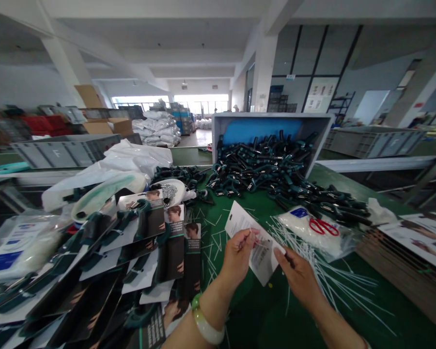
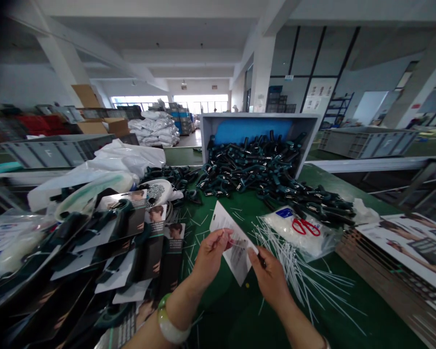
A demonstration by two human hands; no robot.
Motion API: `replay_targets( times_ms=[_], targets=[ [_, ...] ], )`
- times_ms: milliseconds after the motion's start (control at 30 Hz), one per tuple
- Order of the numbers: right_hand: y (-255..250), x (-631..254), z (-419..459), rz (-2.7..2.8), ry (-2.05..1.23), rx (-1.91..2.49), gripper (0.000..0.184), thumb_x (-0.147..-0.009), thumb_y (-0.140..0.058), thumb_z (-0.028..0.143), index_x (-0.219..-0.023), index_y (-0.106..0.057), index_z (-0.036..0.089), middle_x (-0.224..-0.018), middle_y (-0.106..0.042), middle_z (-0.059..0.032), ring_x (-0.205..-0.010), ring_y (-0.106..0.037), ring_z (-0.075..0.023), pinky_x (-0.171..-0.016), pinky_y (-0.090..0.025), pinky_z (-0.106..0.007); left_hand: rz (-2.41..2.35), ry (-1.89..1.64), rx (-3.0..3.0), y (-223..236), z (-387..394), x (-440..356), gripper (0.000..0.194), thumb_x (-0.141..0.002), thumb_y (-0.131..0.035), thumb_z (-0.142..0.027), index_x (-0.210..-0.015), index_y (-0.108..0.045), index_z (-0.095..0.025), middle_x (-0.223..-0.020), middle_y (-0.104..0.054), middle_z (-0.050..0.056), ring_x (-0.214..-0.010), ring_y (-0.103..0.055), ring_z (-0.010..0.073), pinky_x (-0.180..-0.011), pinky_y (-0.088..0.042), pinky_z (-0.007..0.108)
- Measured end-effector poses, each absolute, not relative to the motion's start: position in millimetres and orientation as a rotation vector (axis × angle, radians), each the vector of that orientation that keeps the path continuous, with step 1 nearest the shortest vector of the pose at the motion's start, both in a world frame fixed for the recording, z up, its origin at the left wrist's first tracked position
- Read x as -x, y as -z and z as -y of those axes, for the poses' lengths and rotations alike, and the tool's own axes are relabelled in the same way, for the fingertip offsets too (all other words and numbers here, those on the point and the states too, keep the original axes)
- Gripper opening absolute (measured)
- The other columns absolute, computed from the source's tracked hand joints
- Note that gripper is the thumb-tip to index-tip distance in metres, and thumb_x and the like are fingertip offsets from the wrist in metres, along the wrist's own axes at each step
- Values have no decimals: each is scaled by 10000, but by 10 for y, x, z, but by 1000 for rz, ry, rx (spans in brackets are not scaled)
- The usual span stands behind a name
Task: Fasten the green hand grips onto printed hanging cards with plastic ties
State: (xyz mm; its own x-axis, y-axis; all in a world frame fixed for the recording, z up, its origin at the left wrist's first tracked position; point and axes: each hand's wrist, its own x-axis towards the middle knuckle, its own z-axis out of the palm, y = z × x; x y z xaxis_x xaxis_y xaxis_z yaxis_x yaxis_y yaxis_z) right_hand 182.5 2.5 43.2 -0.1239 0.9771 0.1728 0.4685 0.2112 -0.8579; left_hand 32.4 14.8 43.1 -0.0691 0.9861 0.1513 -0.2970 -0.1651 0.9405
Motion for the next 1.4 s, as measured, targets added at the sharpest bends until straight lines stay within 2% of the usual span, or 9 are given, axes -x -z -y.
replay_targets(
  times_ms=[100, 300, 500, 667, 833, 1067, 1167, 1267, 1400],
  targets=[
    [-363, -1819, -35, 1607, -926, 1370, 398, -815, -446, 502, -994, -593, 179, -765, -637, -33, -682, -587, -191, -619, -475, -274, -928, -1338, -996, -395, -104, -304, 356, -680, -659, -412, -913, -627, -144, -620, -562, -2, -589, -513, 114, -599, -414, 238],
    [-248, -1761, -12, 1592, -877, 1339, 403, -810, -476, 471, -1052, -578, 165, -828, -658, -49, -695, -603, -187, -602, -487, -263, -1030, -1148, -972, -296, -33, -276, 334, -585, -711, -423, -664, -555, -139, -546, -530, -29, -472, -432, 67, -467, -309, 201],
    [-205, -1720, 38, 1722, -631, 1238, 330, -841, -457, 391, -1032, -589, 157, -882, -665, -75, -729, -622, -179, -649, -513, -268, -1019, -1119, -915, -350, -35, -242, 395, -514, -731, -462, -614, -531, -135, -502, -509, -48, -417, -390, 48, -440, -268, 202],
    [-210, -1695, 75, 1878, -252, 1120, 242, -852, -463, 308, -994, -599, 166, -906, -655, -79, -814, -624, -181, -708, -518, -278, -971, -1177, -889, -399, 7, -241, 388, -550, -728, -452, -635, -529, -129, -488, -493, -48, -412, -374, 42, -432, -252, 196],
    [-203, -1590, 148, 1991, 26, 988, 248, -869, -442, 247, -1061, -566, 151, -957, -654, -92, -894, -619, -180, -773, -521, -288, -968, -1447, -854, -372, 60, -267, 337, -610, -712, -393, -691, -486, -156, -545, -464, -66, -479, -408, 51, -484, -321, 185],
    [-193, -1434, 123, 2077, 288, 853, 247, -880, -391, 187, -1044, -569, 137, -926, -661, -102, -857, -628, -183, -737, -539, -299, -1149, -1760, -911, -244, 162, -317, 278, -744, -594, -386, -888, -443, -203, -775, -507, -17, -677, -514, 97, -654, -430, 221],
    [-189, -1406, 48, 2111, 389, 847, 284, -875, -336, 144, -998, -591, 119, -899, -660, -120, -834, -629, -196, -716, -544, -314, -1210, -1688, -943, -234, 182, -264, 323, -741, -599, -336, -996, -452, -204, -918, -555, 34, -843, -554, 138, -777, -437, 264],
    [-147, -1382, -12, 2181, 412, 863, 305, -862, -322, 111, -985, -601, 108, -904, -653, -128, -847, -621, -203, -739, -538, -327, -1284, -1538, -1089, -222, 154, -103, 321, -727, -597, -288, -1026, -516, -202, -1026, -570, 60, -912, -556, 161, -825, -428, 292],
    [-43, -1334, -43, 2292, 363, 863, 312, -825, -344, 64, -989, -606, 110, -913, -650, -116, -855, -614, -200, -746, -534, -318, -1522, -1185, -1473, -227, 75, 161, 124, -732, -557, -257, -800, -638, -193, -877, -611, 44, -826, -558, 174, -778, -426, 308]
  ],
)
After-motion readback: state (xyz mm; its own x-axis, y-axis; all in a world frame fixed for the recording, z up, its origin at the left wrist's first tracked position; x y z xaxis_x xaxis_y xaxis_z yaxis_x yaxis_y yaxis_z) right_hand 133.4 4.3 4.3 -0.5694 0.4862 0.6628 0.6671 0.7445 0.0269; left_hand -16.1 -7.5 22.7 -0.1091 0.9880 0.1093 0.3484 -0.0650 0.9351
